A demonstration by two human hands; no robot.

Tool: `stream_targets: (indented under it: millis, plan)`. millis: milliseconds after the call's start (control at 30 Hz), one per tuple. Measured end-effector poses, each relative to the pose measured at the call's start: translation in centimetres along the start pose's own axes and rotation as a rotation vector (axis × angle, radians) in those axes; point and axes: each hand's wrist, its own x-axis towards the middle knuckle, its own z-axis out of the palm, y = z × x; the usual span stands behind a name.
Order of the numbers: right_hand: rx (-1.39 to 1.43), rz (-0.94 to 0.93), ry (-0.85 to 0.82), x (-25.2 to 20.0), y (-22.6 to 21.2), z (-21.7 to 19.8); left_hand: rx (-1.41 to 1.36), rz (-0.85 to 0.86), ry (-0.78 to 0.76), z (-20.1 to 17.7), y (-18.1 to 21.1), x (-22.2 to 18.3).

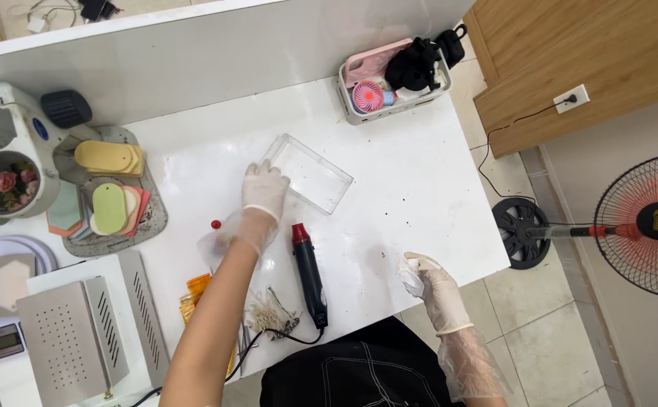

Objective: The recorder cleans and prepares a transparent plastic container using wipes and a heat gun.

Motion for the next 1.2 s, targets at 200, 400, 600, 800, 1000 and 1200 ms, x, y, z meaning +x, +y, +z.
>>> stream_targets:
  millis: [200, 400, 600, 800, 1000, 1200]
  plan:
    - [-0.008, -0.026, -0.07, 1.4, 1.3, -0.3, 0.09, 0.005, 0.014, 5.6, 1.9, -2.2]
    - [-0.187, -0.033, -0.061, -1.9, -2.1, 5.4, -0.421, -0.214, 0.252, -1.7, 7.9, -7.6]
    - [-0.281, 0.053, -0.178, -4.2, 0.0, 9.8, -1.985, -0.677, -0.277, -7.6, 14.7, -14.7]
    - [-0.792, -0.211, -0.369, -5.2, -0.9, 12.0, -2.398, -0.777, -0.117, -6.2, 13.3, -17.3]
    - [-0.82, 0.056, -0.224, -6.4, -3.8, 14.3, -2.114, -1.01, 0.378, -9.1, 4.8, -21.4]
    - [-1.16, 0.132, -0.395, -5.4, 3.4, 16.3, -2.045, -1.034, 0.473, -8.8, 3.4, -22.8]
